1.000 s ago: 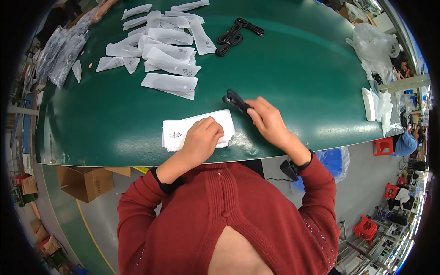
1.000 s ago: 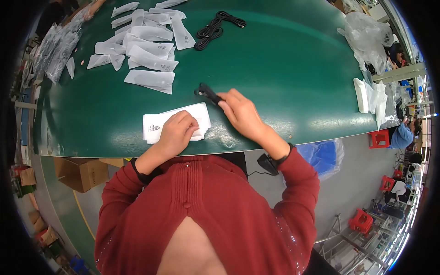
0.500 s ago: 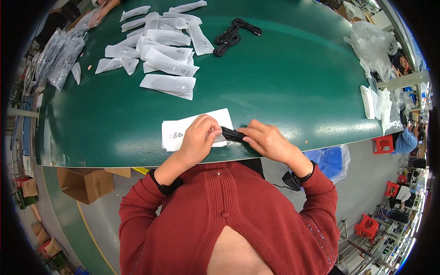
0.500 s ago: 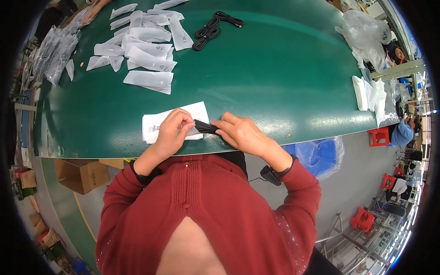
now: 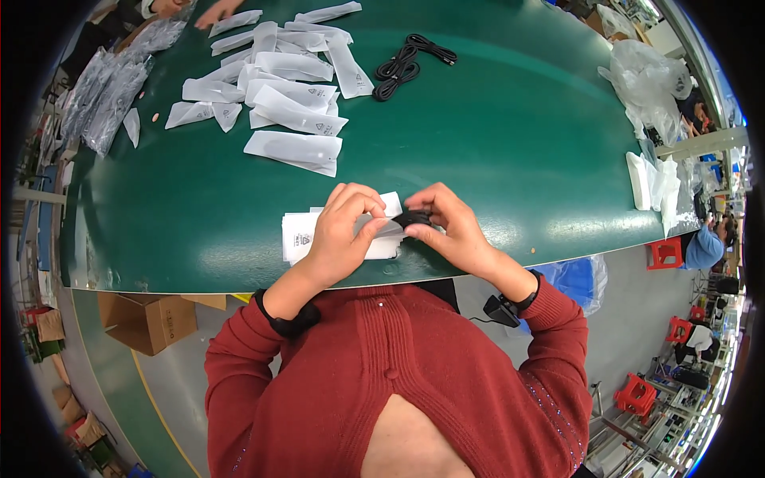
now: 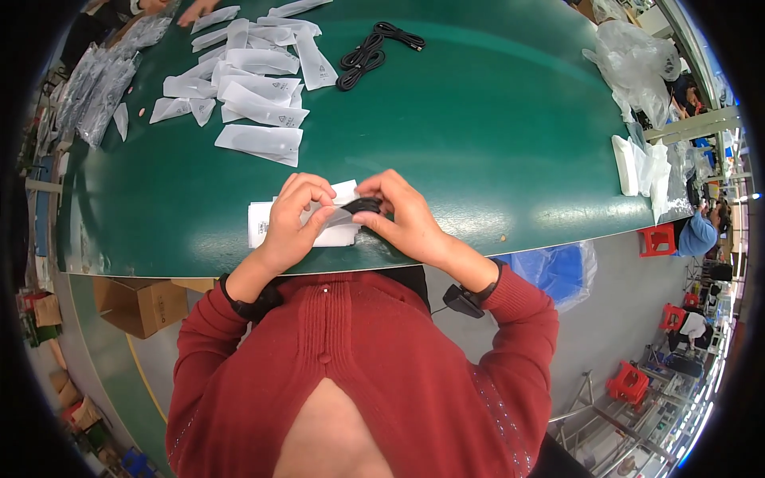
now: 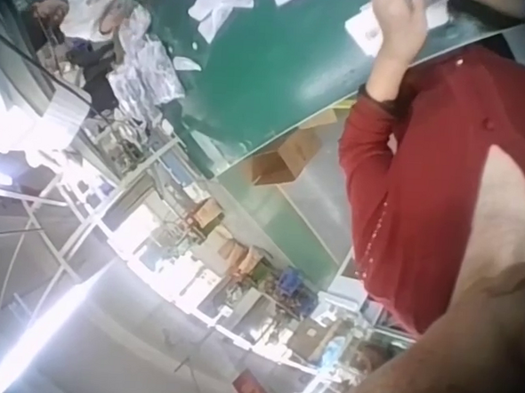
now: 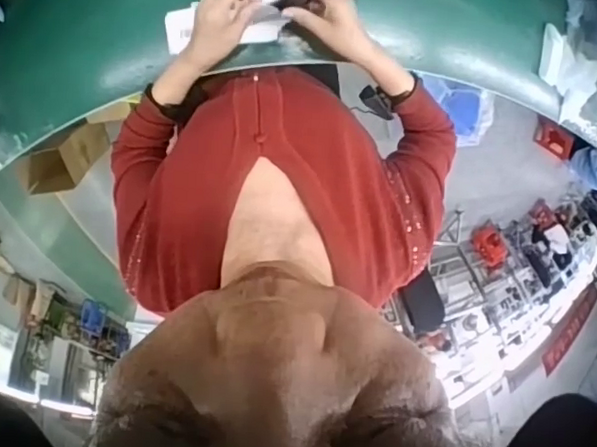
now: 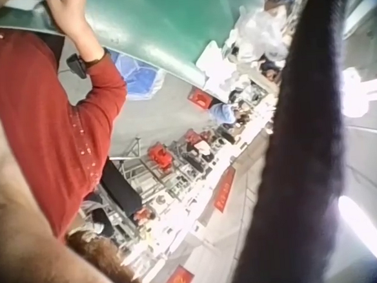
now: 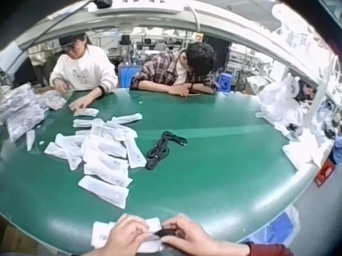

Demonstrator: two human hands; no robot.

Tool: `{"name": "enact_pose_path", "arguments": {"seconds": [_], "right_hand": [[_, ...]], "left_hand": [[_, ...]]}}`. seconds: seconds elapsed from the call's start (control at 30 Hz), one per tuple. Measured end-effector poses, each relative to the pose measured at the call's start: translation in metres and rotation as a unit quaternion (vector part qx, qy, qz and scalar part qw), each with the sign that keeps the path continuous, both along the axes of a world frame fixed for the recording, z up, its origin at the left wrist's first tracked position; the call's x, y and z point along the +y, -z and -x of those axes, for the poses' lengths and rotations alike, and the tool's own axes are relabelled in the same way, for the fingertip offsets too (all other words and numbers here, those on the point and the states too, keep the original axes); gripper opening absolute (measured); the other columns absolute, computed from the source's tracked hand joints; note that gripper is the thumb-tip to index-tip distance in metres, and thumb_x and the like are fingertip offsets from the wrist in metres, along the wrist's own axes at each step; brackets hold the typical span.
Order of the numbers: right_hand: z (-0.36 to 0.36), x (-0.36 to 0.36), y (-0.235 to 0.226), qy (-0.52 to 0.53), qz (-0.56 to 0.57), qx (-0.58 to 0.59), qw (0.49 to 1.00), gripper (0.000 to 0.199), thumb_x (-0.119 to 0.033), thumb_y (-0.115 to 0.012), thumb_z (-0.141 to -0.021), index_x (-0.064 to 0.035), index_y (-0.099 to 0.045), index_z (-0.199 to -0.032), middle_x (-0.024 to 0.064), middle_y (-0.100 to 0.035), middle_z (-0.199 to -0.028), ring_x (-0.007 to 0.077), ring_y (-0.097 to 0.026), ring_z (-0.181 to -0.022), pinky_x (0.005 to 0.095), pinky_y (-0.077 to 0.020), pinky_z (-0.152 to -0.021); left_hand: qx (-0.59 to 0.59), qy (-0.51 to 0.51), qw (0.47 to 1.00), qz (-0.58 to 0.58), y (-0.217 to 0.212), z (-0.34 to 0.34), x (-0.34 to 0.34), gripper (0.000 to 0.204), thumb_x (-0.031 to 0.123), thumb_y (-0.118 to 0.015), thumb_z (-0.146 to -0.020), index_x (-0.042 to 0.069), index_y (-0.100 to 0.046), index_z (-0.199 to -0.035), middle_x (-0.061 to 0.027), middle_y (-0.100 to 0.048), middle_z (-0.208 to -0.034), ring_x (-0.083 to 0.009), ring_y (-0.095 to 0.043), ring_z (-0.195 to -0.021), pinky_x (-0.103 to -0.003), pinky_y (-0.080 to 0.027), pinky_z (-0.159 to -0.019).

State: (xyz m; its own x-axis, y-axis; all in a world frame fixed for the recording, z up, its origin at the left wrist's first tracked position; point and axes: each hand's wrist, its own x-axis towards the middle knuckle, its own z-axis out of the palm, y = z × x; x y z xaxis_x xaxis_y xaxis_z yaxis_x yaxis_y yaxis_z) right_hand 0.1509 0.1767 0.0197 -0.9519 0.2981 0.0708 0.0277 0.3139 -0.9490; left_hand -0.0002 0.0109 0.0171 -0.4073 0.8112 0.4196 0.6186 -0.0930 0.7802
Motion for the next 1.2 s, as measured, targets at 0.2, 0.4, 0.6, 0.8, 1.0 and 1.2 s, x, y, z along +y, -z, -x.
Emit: {"name": "enact_pose_path", "arguments": {"seconds": [0.2, 0.4, 0.6, 0.8, 1.0, 1.2], "right_hand": [[0.028, 0.001, -0.017, -0.019, 0.067, 0.108, 0.992, 0.024, -0.006, -0.066, -0.092, -0.0010, -0.060, -0.114, 0.0072, -0.052, -0.115, 0.0119, -0.057, -0.092, 0.0271, -0.0499, -0.078], [0.089, 0.042, -0.031, 0.015, -0.062, 0.096, 0.993, 0.024, -0.004, -0.062, -0.092, -0.0029, -0.061, -0.116, 0.0073, -0.055, -0.110, 0.0141, -0.059, -0.086, 0.0276, -0.0499, -0.076], [0.161, 0.128, 0.014, 0.090, -0.478, 0.159, 0.859, 0.033, -0.002, -0.063, -0.085, -0.0057, -0.061, -0.117, 0.0095, -0.059, -0.111, 0.0276, -0.059, -0.100, 0.0375, -0.0500, -0.081], [0.148, 0.130, 0.032, 0.045, -0.608, 0.033, 0.792, 0.027, -0.008, -0.064, -0.086, -0.0047, -0.064, -0.112, 0.0099, -0.060, -0.105, 0.0310, -0.058, -0.100, 0.0409, -0.0484, -0.077], [0.081, 0.085, 0.024, 0.079, -0.393, 0.032, 0.915, 0.020, -0.011, -0.062, -0.090, -0.0009, -0.064, -0.107, 0.0135, -0.058, -0.091, 0.0310, -0.059, -0.081, 0.0397, -0.0471, -0.069], [0.005, 0.031, -0.003, 0.022, -0.259, 0.059, 0.964, 0.021, -0.005, -0.059, -0.091, -0.0005, -0.064, -0.111, 0.0131, -0.054, -0.084, 0.0303, -0.055, -0.070, 0.0384, -0.0463, -0.064]], "left_hand": [[-0.286, 0.043, 0.957, -0.038, -0.015, 0.026, 0.015, 0.004, 0.003, -0.062, -0.090, 0.004, -0.058, -0.091, -0.0019, -0.062, -0.099, -0.0125, -0.054, -0.086, -0.026, -0.045, -0.076], [-0.308, 0.006, 0.948, -0.079, -0.054, 0.084, 0.026, 0.009, 0.010, -0.058, -0.096, 0.001, -0.059, -0.097, -0.0045, -0.061, -0.111, -0.0093, -0.055, -0.088, -0.023, -0.047, -0.075], [-0.107, -0.195, 0.954, -0.199, -0.063, 0.118, 0.032, 0.013, 0.007, -0.062, -0.091, 0.001, -0.061, -0.102, -0.0081, -0.062, -0.113, -0.0162, -0.060, -0.085, -0.028, -0.050, -0.073], [0.123, 0.006, 0.992, 0.023, -0.004, 0.026, -0.006, 0.028, 0.003, -0.074, -0.076, 0.002, -0.061, -0.100, -0.0140, -0.058, -0.099, -0.0297, -0.059, -0.093, -0.037, -0.049, -0.078], [0.111, 0.018, 0.989, 0.095, 0.024, -0.012, -0.008, 0.018, 0.005, -0.073, -0.077, 0.003, -0.059, -0.089, -0.0113, -0.054, -0.088, -0.0307, -0.056, -0.085, -0.039, -0.047, -0.075], [0.026, -0.006, 0.995, 0.092, 0.033, -0.014, -0.010, 0.016, 0.005, -0.070, -0.080, 0.003, -0.056, -0.087, -0.0088, -0.054, -0.082, -0.0294, -0.056, -0.078, -0.039, -0.046, -0.072]]}}
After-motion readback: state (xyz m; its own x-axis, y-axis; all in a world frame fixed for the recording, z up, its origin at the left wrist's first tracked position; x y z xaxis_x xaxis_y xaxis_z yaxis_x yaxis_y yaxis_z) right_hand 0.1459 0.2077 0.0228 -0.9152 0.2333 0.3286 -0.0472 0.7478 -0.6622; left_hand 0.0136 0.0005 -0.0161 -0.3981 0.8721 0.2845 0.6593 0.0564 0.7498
